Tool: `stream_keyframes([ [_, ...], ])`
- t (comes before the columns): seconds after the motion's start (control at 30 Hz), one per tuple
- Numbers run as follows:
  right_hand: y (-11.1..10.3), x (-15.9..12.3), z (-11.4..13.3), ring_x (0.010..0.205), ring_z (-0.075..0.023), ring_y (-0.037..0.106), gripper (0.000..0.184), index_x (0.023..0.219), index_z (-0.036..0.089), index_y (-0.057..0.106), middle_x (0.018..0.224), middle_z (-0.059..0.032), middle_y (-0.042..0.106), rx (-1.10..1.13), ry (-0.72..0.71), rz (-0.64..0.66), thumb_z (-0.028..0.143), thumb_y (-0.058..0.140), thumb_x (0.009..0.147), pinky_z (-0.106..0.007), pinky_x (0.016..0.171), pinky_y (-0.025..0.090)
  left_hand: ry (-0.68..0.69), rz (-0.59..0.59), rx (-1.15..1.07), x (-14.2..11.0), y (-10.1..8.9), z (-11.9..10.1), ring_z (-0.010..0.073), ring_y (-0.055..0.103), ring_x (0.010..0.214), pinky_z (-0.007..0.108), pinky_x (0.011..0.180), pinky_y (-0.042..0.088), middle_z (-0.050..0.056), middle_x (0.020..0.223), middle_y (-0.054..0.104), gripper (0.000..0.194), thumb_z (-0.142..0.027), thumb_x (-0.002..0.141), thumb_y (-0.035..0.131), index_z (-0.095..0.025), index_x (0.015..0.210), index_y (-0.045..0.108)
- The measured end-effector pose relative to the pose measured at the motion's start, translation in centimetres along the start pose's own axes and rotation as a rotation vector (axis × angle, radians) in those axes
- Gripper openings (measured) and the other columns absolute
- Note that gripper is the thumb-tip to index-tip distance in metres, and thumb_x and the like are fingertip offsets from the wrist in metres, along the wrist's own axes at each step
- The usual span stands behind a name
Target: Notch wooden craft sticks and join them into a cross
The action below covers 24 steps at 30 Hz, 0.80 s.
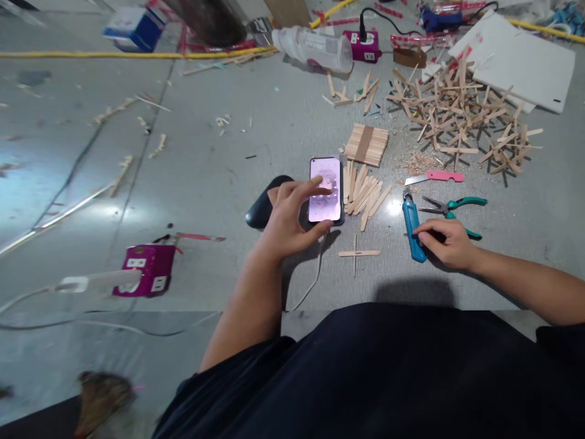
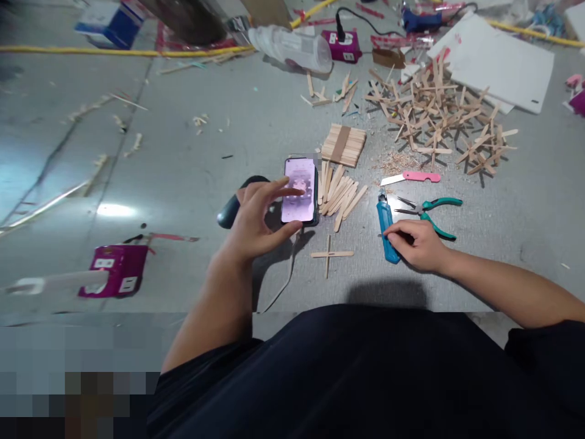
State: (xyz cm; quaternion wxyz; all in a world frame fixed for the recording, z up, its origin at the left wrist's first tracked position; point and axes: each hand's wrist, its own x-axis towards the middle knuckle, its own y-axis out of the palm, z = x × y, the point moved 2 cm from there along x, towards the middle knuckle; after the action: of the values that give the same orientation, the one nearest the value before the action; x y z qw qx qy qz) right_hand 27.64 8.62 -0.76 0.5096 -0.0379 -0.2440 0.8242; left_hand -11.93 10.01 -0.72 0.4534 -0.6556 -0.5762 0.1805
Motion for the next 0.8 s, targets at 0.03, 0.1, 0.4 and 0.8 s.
stream_keyframes([
  [0.03,0.0,0.0,0.0,0.071,-0.0162,0.075,0.020,0.106,0.021,0.087,0.089,-0.0053,0.085,0.000,0.001,0.003,0.030,0.069,0.108,-0.030,0.066,0.056,0.015,-0.038,-0.014,0.1,0.0,-0.1,0.0397,0.069,0.129,0.066,0.117,0.044,0.013,0.136,0.083,0.086,-0.065,0.096,0.078,-0.030,0.170,0.053],
  [0.1,-0.1,0.0,0.1,0.071,-0.0163,0.075,0.020,0.106,0.021,0.087,0.087,-0.0050,0.085,0.000,0.004,0.005,0.029,0.070,0.108,-0.030,0.066,0.057,-0.001,-0.137,-0.021,0.2,0.1,0.1,0.0385,0.071,0.127,0.067,0.116,0.044,0.012,0.132,0.082,0.082,-0.067,0.098,0.075,-0.031,0.169,0.054],
  [0.4,-0.2,0.1,0.2,0.067,-0.0159,0.073,0.021,0.106,0.021,0.087,0.084,-0.0040,0.083,0.001,0.008,0.008,0.030,0.069,0.109,-0.031,0.063,0.056,-0.137,-0.181,0.049,0.6,0.3,2.3,0.0413,0.065,0.130,0.071,0.117,0.041,0.012,0.130,0.084,0.088,-0.061,0.090,0.081,-0.033,0.169,0.055],
  [0.8,-0.4,0.2,0.5,0.070,-0.0167,0.075,0.020,0.105,0.022,0.087,0.085,-0.0043,0.084,-0.009,0.015,0.018,0.029,0.069,0.108,-0.031,0.067,0.058,-0.024,-0.136,-0.002,0.9,0.9,0.5,0.0404,0.064,0.133,0.070,0.121,0.041,0.016,0.144,0.081,0.100,-0.080,0.093,0.071,-0.023,0.172,0.052],
])
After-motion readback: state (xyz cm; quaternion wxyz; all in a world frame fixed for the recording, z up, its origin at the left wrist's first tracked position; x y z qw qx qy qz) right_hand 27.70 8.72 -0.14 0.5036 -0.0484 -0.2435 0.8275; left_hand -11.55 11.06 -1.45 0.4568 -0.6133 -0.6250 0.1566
